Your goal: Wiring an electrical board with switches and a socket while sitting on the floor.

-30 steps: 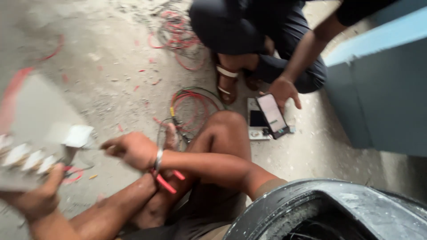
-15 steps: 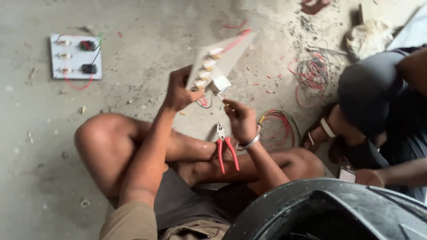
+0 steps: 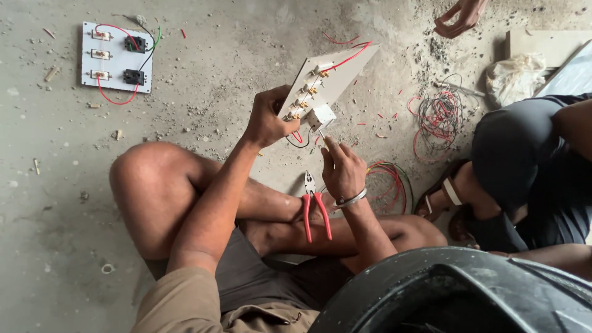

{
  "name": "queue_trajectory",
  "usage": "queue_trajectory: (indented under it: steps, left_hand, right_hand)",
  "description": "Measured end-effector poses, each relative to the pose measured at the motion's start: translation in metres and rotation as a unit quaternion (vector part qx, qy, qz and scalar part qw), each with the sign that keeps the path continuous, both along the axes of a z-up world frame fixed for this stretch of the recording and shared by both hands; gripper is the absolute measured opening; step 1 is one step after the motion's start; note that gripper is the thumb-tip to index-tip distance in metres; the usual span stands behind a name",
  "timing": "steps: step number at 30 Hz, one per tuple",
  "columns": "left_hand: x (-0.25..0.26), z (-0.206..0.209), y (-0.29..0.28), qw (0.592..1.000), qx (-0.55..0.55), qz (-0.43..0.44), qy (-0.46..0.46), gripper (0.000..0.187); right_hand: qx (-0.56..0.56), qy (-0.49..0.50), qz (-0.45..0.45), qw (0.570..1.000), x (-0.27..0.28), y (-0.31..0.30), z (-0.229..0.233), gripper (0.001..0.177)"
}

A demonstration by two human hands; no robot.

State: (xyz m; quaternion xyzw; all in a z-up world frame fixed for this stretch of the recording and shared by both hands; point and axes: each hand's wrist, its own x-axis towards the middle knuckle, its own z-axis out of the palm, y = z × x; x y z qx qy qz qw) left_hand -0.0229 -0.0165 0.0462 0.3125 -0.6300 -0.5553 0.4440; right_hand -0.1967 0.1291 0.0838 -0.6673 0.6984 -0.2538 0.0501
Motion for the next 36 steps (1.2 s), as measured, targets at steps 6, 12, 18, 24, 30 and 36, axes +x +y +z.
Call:
queue_trajectory:
  steps: [6, 12, 18, 24, 30, 36]
  left_hand:
    - [-0.002, -0.006, 0.005, 0.999, 0.027, -0.036, -0.007, 0.027]
    - [-0.009, -0.012, 0.005, 0.997, 0.057, -0.048, 0.015, 0.027]
    - [-0.005, -0.017, 0.002, 0.999, 0.016, -0.012, -0.044, 0.024]
    - [-0.006, -0.009, 0.004, 0.999, 0.015, 0.001, -0.034, 0.018]
    - [-0.004, -0.017, 0.004, 0.998, 0.023, -0.001, -0.050, 0.015]
    - [-0.006, -0.009, 0.005, 0.999, -0.004, 0.011, -0.036, 0.021]
  right_hand:
    - [0.121, -0.291, -0.048, 0.948, -0.039, 0.003, -0.055, 0.027]
    - [0.251, -0.760, -0.068, 0.595, -0.045, 0.000, -0.061, 0.031]
    - [0.122, -0.229, -0.079, 0.963, -0.017, -0.004, -0.014, 0.026]
    - [0.043, -0.198, -0.044, 0.978, -0.013, -0.002, -0.008, 0.021]
    - [0.033, -0.148, -0.035, 0.988, -0.009, 0.001, -0.010, 0.020]
    - [0.045, -0.102, -0.033, 0.993, -0.007, 0.002, -0.011, 0.020]
